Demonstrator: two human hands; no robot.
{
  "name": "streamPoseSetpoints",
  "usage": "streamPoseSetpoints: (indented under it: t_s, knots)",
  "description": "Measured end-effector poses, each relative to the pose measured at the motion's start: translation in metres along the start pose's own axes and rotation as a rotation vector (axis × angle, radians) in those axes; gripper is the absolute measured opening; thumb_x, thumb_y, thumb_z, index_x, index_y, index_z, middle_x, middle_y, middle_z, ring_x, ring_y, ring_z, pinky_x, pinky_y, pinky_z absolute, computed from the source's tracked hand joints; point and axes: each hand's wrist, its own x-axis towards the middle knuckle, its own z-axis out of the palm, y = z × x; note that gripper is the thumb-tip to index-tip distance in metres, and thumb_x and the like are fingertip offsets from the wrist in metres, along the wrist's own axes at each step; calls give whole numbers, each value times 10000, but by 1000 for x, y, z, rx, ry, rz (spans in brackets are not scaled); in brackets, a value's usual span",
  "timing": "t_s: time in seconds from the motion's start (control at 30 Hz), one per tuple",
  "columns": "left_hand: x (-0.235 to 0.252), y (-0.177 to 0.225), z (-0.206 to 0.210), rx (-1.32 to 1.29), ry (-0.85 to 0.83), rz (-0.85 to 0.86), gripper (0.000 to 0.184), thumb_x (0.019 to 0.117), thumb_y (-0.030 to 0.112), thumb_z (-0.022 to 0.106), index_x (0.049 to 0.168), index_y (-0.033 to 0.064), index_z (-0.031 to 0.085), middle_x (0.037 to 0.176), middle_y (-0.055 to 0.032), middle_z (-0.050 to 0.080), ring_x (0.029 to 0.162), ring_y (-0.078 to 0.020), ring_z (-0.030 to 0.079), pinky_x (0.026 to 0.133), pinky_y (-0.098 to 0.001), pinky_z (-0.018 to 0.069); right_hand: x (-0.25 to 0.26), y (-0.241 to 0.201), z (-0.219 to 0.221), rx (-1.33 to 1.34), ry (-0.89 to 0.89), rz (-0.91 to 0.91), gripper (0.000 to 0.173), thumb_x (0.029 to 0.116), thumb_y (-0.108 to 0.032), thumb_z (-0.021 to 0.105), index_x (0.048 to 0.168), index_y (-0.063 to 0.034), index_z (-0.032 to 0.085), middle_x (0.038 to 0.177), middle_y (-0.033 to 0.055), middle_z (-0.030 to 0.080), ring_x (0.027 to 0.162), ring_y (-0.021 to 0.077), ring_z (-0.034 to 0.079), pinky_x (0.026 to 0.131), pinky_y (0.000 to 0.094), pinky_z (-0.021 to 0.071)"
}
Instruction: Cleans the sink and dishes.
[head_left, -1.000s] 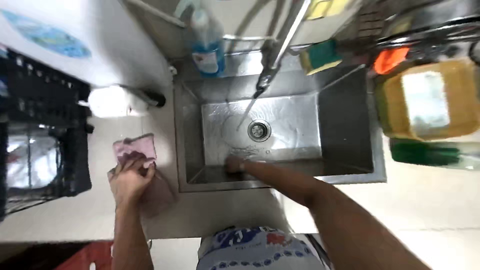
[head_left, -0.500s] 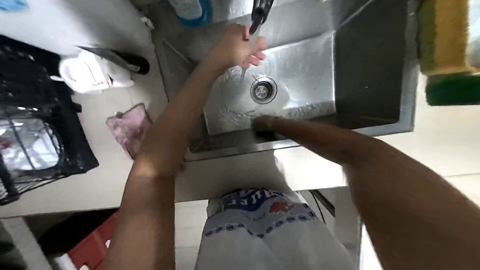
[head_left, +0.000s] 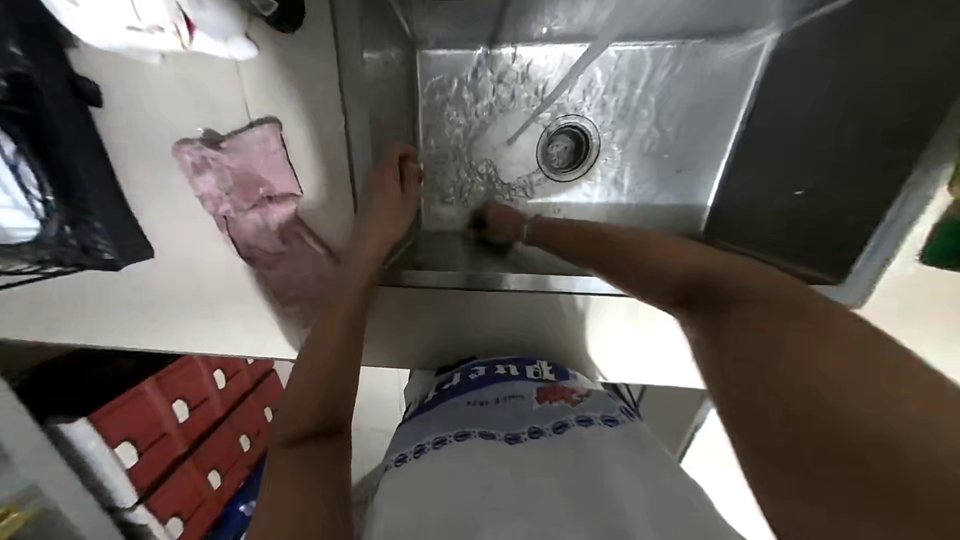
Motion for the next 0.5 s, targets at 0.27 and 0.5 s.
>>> streamPoseSetpoints:
  t_s: [0.27,0.5]
  knots:
    - [-37,-25,39,115,58,180,413,1115,193,409,1453,-24,507,1340,-245,632,1190,-400,657,1000,-545,528,-55,-88,-20,328,-107,-375,186,947,-57,695,1114,24,707,1035,139,706,936,182,663,876,374,551]
    - [-46,-40,53,219,271,309,362,1081,118,446,1369,-51,586,1297,-275,650,1140,-420,677,955,-506,558,2,-89,16,197,-37,-28,423,1052,-267,593,1405,-34,585,1313,241,649,1233,395,622,1066,591,465]
